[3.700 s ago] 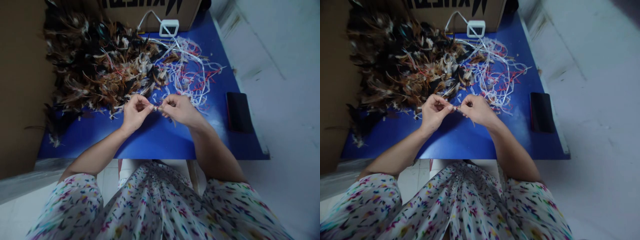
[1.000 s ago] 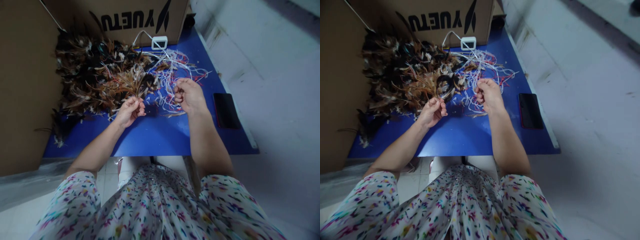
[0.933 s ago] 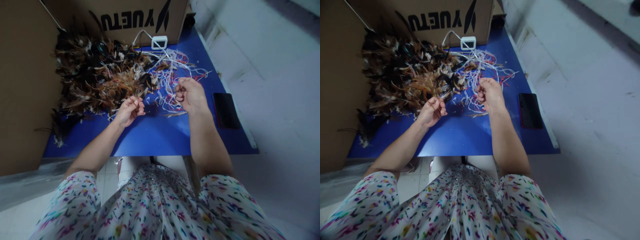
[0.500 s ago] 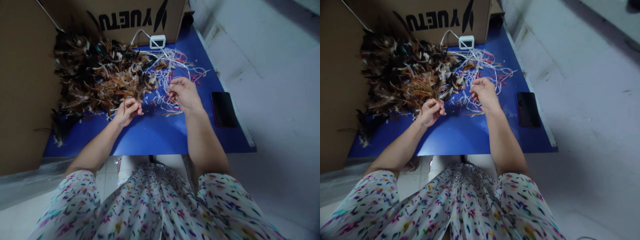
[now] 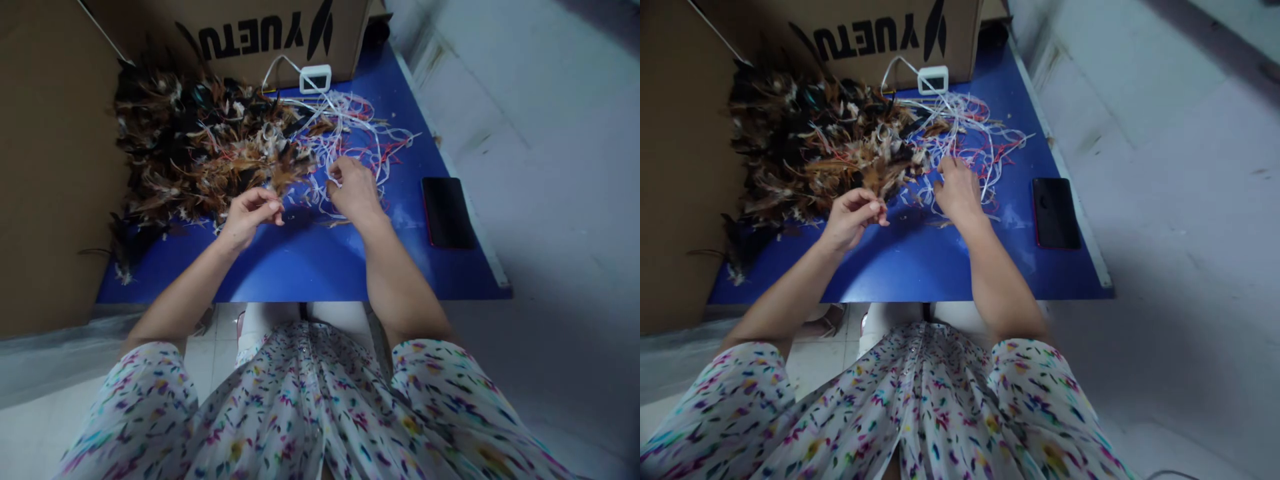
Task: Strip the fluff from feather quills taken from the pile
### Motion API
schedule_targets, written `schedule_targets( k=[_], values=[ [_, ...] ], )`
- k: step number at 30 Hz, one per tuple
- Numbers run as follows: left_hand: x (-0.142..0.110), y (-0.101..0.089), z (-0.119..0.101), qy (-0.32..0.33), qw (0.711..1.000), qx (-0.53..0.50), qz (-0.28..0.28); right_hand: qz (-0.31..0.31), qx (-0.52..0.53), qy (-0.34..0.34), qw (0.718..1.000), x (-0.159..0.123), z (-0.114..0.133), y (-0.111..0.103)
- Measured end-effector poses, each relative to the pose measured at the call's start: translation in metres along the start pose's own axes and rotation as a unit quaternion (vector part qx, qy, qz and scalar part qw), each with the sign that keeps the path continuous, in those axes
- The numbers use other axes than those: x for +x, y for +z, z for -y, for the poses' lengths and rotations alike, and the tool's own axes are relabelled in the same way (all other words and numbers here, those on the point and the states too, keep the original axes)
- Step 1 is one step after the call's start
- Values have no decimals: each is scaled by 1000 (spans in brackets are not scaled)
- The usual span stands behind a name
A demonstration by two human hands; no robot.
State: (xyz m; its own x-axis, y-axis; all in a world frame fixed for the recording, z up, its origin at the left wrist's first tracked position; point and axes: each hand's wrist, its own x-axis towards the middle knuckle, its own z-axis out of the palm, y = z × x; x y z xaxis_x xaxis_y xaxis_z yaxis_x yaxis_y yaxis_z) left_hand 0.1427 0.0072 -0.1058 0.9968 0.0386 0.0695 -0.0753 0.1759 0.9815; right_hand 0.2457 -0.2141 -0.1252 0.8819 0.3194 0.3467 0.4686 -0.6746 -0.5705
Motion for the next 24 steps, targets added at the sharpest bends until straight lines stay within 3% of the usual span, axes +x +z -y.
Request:
schedule_targets(
  k=[4,7,15,20,24],
  values=[
    [-14,-25,-23,56,995,16,-79,-27,-35,17,999,2,3,3],
    [-37,-55,-36,88,977,17,-194,-17,-32,9,999,1,4,4],
    [-119,-146,-43,105,881,126,-444,7,-53,-2,999,-4,12,5],
    [-147,-171,-42,83,807,232,-536,6,-48,-14,999,-8,16,3],
    [-156,-182,-39,26,759,340,-555,20,-42,-16,999,-8,15,3]
  ],
)
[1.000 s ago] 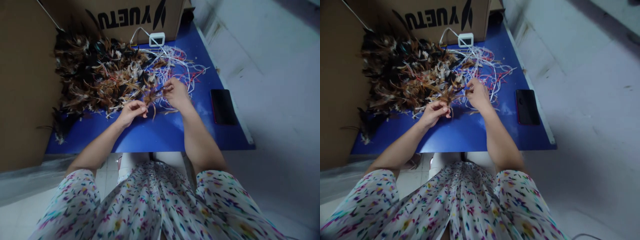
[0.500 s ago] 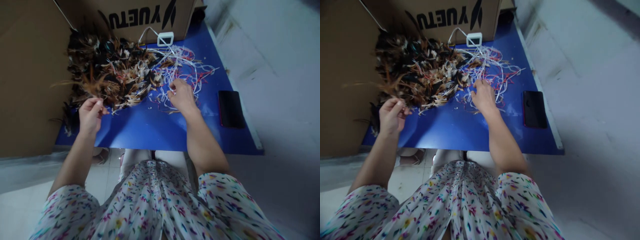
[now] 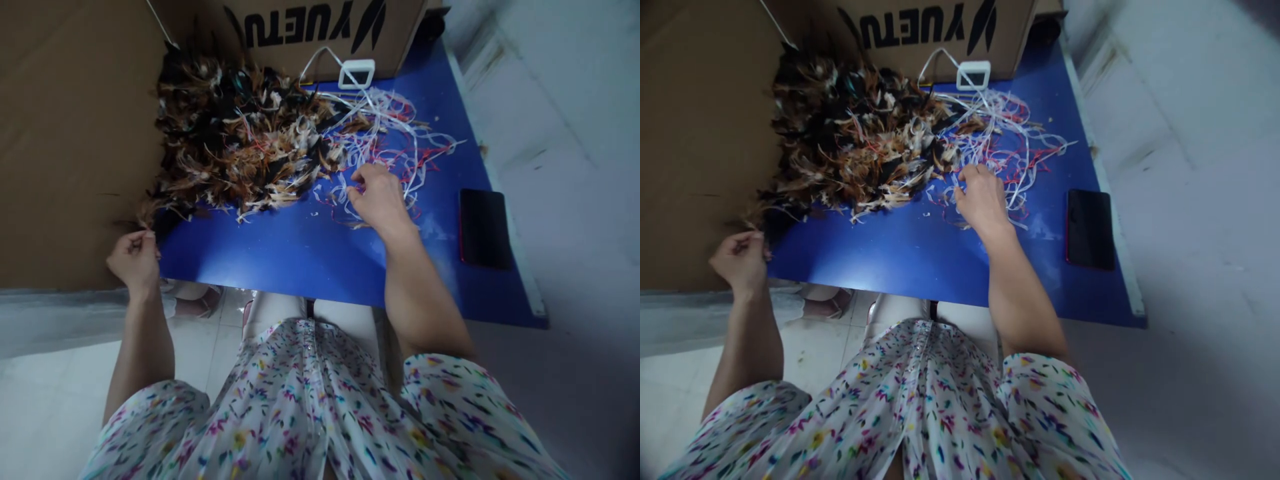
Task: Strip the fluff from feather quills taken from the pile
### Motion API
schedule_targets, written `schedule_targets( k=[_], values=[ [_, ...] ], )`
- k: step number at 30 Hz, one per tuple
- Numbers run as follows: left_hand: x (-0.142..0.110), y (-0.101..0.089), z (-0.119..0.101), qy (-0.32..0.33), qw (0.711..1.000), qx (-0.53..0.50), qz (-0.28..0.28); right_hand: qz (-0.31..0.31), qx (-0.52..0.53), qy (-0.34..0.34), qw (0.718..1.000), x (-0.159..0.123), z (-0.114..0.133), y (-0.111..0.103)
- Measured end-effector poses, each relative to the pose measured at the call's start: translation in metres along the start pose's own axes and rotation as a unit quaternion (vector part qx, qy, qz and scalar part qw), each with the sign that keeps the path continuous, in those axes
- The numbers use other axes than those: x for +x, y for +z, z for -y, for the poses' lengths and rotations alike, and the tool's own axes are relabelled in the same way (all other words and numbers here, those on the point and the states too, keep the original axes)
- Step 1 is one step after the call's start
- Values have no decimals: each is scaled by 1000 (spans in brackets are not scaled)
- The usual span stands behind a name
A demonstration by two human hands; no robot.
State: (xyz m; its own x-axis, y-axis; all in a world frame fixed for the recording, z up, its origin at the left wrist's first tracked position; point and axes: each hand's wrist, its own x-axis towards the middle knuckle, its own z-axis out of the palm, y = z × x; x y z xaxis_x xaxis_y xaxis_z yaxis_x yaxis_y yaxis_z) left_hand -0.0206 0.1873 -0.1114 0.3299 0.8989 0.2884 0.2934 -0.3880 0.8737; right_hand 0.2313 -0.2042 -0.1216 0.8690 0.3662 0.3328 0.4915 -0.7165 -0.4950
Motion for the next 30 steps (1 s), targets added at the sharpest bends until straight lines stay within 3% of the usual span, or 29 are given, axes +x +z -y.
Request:
schedule_targets(
  k=[4,9,12,14,19,21,23,25,27,30],
  values=[
    [4,-3,12,60,980,186,-32,0,-4,9,1000,1,-2,0],
    [4,-5,16,61,939,337,17,15,-24,15,999,2,-1,-3],
    [0,-6,11,38,943,329,40,12,-25,12,1000,2,-1,-2],
    [-3,-9,7,51,948,315,24,12,-27,11,1000,1,-2,-1],
    [-12,-17,-7,153,947,278,-53,8,-24,6,1000,1,-3,1],
    [-17,-12,-16,221,938,260,-55,10,-27,8,1000,1,-3,0],
    [-25,2,-27,292,926,239,-21,15,-34,10,999,1,-3,0],
    [-34,24,-40,339,919,194,63,16,-38,6,999,1,-3,0],
    [-41,52,-52,354,910,139,163,8,-39,-3,999,1,-5,1],
    [-46,94,-66,348,896,105,257,-4,-36,-12,999,2,-7,3]
  ],
)
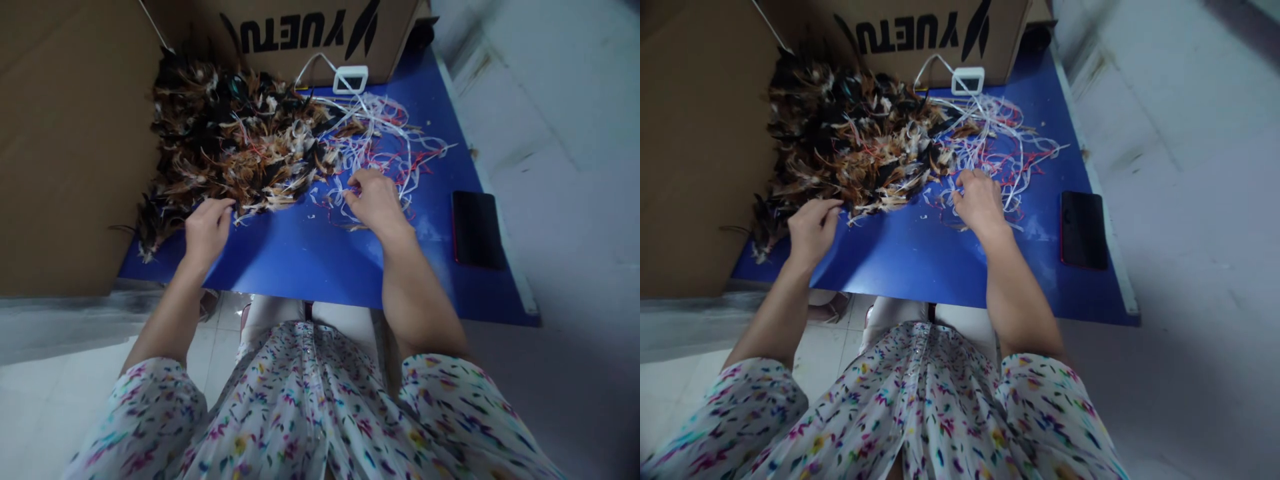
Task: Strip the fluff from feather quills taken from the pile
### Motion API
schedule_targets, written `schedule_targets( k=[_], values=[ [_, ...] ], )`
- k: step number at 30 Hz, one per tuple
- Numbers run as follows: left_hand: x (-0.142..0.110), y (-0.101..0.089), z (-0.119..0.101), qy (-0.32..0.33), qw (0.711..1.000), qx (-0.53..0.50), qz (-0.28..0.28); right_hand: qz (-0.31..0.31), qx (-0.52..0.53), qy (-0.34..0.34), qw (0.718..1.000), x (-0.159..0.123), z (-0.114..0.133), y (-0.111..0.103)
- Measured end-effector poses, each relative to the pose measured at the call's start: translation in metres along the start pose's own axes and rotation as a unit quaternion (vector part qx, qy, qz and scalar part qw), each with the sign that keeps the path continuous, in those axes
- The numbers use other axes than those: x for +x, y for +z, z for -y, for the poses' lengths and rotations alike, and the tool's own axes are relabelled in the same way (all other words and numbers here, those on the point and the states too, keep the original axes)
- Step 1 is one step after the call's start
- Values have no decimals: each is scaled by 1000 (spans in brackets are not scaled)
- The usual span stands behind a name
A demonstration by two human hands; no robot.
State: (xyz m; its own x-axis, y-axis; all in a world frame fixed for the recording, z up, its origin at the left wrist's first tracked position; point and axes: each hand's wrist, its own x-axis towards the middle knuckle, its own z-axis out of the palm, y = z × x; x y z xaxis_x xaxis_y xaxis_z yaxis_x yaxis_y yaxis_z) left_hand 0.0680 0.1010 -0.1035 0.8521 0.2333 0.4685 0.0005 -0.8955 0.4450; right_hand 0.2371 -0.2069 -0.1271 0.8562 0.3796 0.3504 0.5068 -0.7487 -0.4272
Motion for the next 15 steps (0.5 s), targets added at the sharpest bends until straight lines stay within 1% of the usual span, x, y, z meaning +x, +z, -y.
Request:
schedule_targets(
  k=[3,5,7,8,10,12,15],
  values=[
    [24,24,-8,14,993,48,109,10,-6,3,1000,1,0,0],
    [34,34,-13,9,980,107,170,22,-8,10,1000,1,1,-1],
    [40,41,-20,-8,962,165,216,33,-6,12,999,0,2,-2],
    [42,43,-22,-18,955,187,230,36,-4,12,999,0,3,-3],
    [44,46,-26,-33,947,212,241,39,-3,11,999,0,3,-3],
    [45,49,-25,-38,947,211,239,38,-6,10,999,0,3,-2],
    [48,55,-16,-37,956,176,231,40,-8,8,999,0,3,-1]
  ],
)
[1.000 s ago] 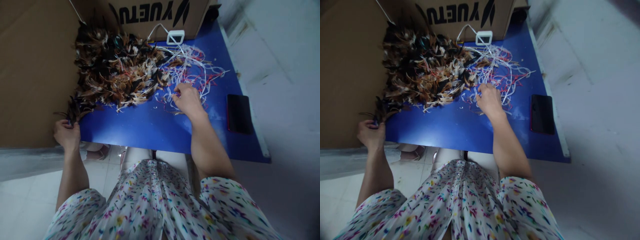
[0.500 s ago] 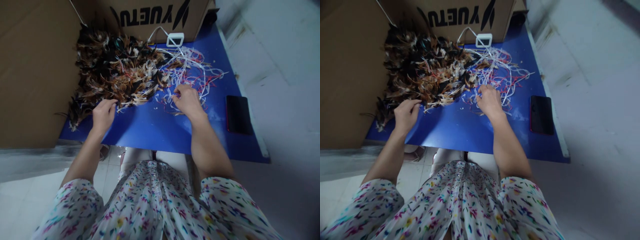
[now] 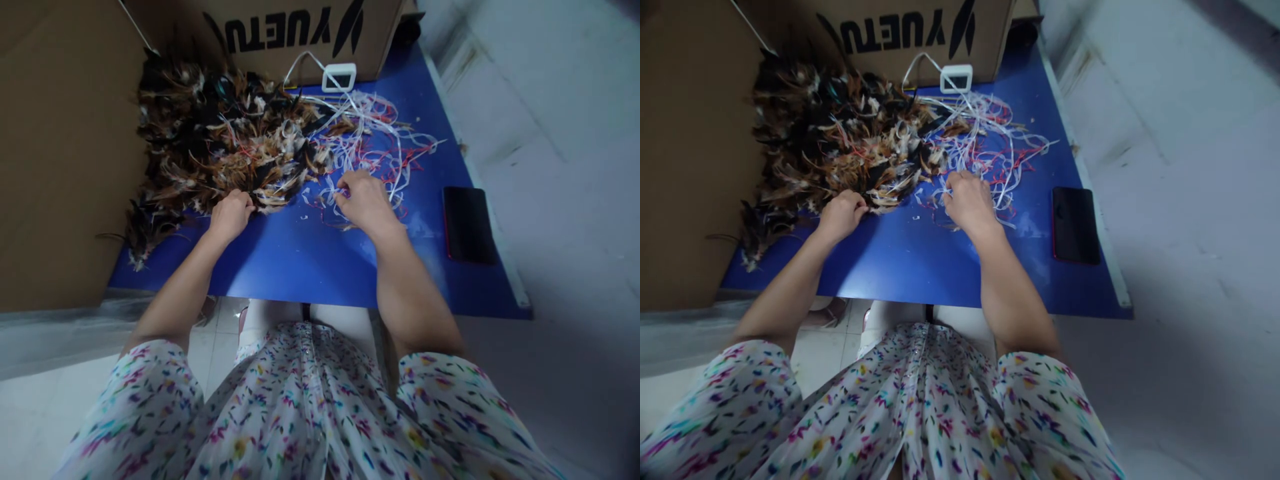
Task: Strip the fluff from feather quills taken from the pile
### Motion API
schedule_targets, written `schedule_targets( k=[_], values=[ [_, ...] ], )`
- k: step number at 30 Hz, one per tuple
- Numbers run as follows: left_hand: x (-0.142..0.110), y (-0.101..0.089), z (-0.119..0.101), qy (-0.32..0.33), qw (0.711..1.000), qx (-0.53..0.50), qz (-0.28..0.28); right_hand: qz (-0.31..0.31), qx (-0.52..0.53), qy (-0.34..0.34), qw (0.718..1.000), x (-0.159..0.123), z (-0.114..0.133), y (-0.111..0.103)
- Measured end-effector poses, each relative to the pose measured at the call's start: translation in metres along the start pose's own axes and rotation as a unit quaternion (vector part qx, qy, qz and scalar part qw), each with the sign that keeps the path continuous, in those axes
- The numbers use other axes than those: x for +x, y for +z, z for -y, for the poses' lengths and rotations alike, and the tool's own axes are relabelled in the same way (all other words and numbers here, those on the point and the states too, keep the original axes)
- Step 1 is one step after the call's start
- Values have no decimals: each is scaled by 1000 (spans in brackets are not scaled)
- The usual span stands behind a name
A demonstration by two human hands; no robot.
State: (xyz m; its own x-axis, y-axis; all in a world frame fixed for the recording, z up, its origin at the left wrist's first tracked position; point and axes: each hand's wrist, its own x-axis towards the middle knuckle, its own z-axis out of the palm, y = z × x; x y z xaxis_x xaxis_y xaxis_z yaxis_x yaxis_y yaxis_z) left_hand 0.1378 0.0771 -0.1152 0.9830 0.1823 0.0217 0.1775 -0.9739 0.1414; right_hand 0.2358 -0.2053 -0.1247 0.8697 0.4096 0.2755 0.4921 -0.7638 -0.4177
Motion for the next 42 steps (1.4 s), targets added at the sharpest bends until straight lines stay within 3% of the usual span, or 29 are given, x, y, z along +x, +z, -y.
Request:
schedule_targets(
  k=[5,9,12,17,22,27,29,32,42],
  values=[
    [15,4,11,9,987,-143,-74,17,-1,1,1000,0,4,-3],
    [24,-3,8,11,947,-288,-144,28,-10,9,1000,-1,9,-8],
    [28,-4,-2,6,898,-420,-131,25,-6,11,1000,-2,11,-10],
    [26,-2,-33,0,771,-636,-31,27,142,-2,990,-2,18,-7],
    [19,-9,-67,-38,664,-746,45,94,351,29,931,-4,30,1],
    [14,-12,-90,-74,590,-800,76,163,525,83,831,-7,42,1],
    [14,-9,-94,-85,580,-806,78,179,558,96,805,-8,45,1],
    [14,-1,-96,-98,586,-801,77,186,575,118,788,-8,47,0],
    [15,20,-87,-34,634,-772,29,208,569,156,780,-8,49,-6]
  ],
)
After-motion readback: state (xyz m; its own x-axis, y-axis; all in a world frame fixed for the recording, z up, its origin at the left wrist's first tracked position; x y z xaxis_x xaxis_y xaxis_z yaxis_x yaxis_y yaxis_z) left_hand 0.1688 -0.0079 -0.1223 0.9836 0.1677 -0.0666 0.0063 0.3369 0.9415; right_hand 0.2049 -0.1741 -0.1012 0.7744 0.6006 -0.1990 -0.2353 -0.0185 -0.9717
